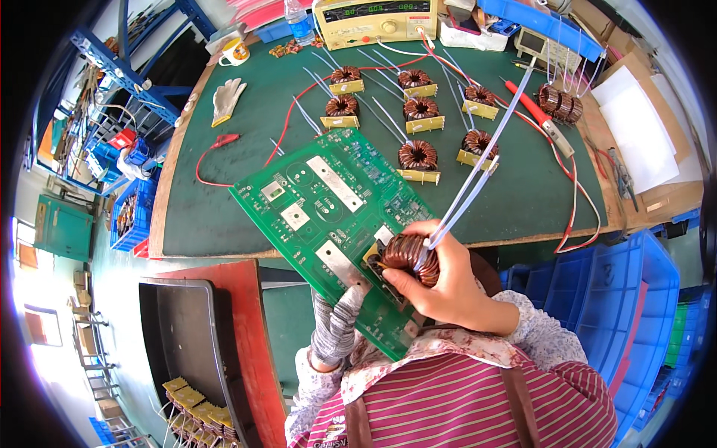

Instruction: The person assembles electronic components by mounting copper coils onto a large green printed circuit board with pliers.

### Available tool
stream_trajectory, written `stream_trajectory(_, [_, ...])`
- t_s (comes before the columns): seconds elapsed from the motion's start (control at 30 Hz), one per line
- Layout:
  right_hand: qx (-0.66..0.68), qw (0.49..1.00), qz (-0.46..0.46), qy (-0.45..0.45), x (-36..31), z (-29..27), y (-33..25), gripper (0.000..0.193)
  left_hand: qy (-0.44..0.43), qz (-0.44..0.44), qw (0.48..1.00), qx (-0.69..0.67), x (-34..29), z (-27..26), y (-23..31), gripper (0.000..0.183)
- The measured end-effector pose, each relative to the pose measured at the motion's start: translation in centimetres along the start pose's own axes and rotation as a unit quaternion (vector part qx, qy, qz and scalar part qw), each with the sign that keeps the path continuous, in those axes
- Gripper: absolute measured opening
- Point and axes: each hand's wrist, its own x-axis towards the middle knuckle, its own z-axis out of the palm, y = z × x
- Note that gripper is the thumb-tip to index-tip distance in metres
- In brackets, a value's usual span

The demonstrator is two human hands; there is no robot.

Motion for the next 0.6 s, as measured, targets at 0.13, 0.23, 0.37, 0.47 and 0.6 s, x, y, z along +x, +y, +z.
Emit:
stream_trajectory(0.13, [-0.060,0.997,-0.039,0.023,0.3,0.9,-0.5,0.041,0.006,-0.001,1.000,-0.004,0.1,0.0,0.2,0.053])
stream_trajectory(0.23, [-0.074,0.995,-0.062,0.019,0.9,0.9,-0.3,0.040,0.014,0.004,1.000,-0.012,0.0,0.0,0.3,0.051])
stream_trajectory(0.37, [0.006,0.999,-0.008,0.037,0.9,-0.2,-0.5,0.040,0.004,0.037,0.999,0.012,0.3,0.8,0.3,0.037])
stream_trajectory(0.47, [0.090,0.992,0.006,0.086,2.3,-2.9,-1.9,0.038,0.048,0.042,0.993,0.103,0.4,0.2,0.6,0.041])
stream_trajectory(0.6, [0.321,0.924,0.044,0.204,5.9,-8.8,-0.6,0.030,0.170,0.083,0.980,0.064,0.1,-2.8,-1.5,0.051])
